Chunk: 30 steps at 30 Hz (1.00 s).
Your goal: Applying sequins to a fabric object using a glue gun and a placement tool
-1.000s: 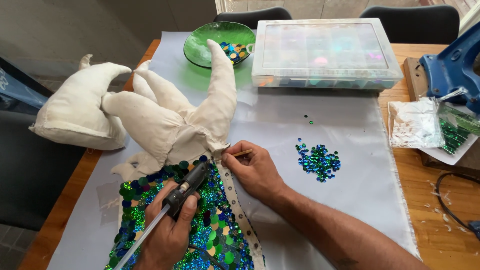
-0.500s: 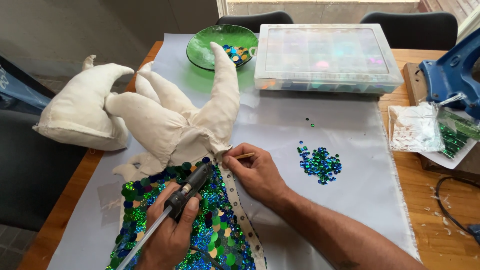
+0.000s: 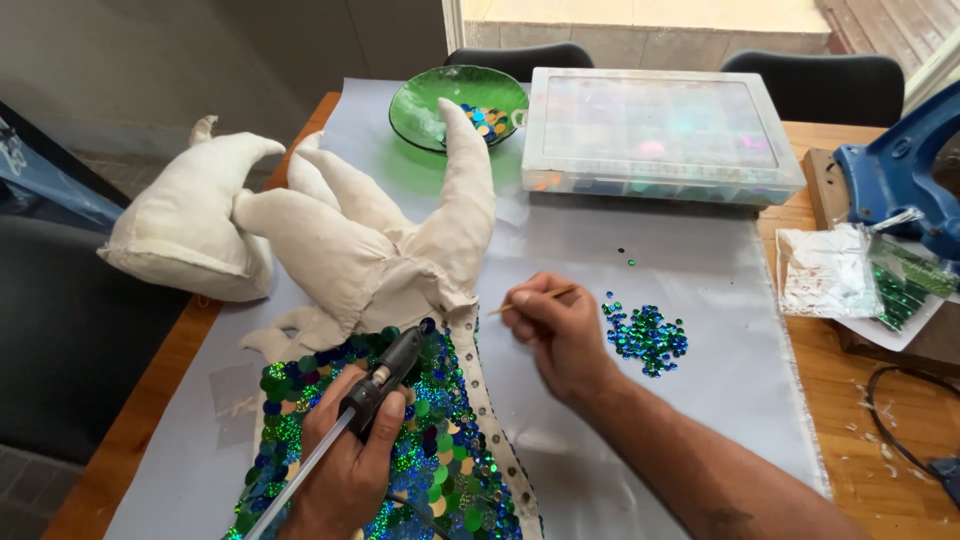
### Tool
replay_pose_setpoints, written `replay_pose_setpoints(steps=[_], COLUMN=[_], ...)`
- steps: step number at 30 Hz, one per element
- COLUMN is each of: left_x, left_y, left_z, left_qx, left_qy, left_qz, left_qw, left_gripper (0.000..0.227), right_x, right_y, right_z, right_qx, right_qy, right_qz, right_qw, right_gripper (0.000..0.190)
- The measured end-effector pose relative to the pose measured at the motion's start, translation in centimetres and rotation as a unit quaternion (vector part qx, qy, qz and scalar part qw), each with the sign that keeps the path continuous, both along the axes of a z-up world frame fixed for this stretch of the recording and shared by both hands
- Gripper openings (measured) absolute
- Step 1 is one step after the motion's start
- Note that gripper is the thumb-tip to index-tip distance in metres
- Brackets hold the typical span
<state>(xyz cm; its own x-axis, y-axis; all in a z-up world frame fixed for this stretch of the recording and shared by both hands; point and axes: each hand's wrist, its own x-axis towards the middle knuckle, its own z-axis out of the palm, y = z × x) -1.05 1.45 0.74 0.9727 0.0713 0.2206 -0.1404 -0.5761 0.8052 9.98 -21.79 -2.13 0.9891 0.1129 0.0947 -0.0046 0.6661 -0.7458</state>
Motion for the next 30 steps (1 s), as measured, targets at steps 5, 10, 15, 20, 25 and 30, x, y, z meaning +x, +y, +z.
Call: replay_pose_setpoints(steps=[5,10,15,20,25,30], left_x=[-0.4,-0.6,-0.3,-0.5,-0.5,-0.2], left_y=[-0.3,-0.4,-0.4,-0.6,-0.6,-0.5], left_z=[0.7,0.8,0.3,0.3,0.4,-0.4], left_qx=[-0.032,-0.058,-0.030,-0.045,-0.046,-0.009], left_qy=[0.018,0.031,-0.021,0.049,0.059,0.027], left_qz=[-0.014,0.011,0.006,0.027,0.032,0.012], left_qw=[0.999,0.998,0.999,0.997,0.997,1.000], left_gripper=[0.041,0.044,0.043,0.045,0.043,0.042], right_x=[2.4,0.9,0.4,1.4,1.3,1.5], right_y=[-5.0,-10.8,-13.4,-13.7,-13.4,-13.6], right_z=[3.6,6.1,2.7,1.0,1.3,1.0], right_qx=[-0.146,-0.409,-0.558,-0.564,-0.642,-0.661], right_qy=[-0.095,-0.095,-0.049,0.002,-0.012,-0.045], right_qz=[-0.189,-0.196,-0.145,-0.146,-0.135,-0.135], right_qw=[0.966,0.886,0.816,0.813,0.754,0.737], right_gripper=[0.010,0.007,0.012,0.012,0.015,0.014])
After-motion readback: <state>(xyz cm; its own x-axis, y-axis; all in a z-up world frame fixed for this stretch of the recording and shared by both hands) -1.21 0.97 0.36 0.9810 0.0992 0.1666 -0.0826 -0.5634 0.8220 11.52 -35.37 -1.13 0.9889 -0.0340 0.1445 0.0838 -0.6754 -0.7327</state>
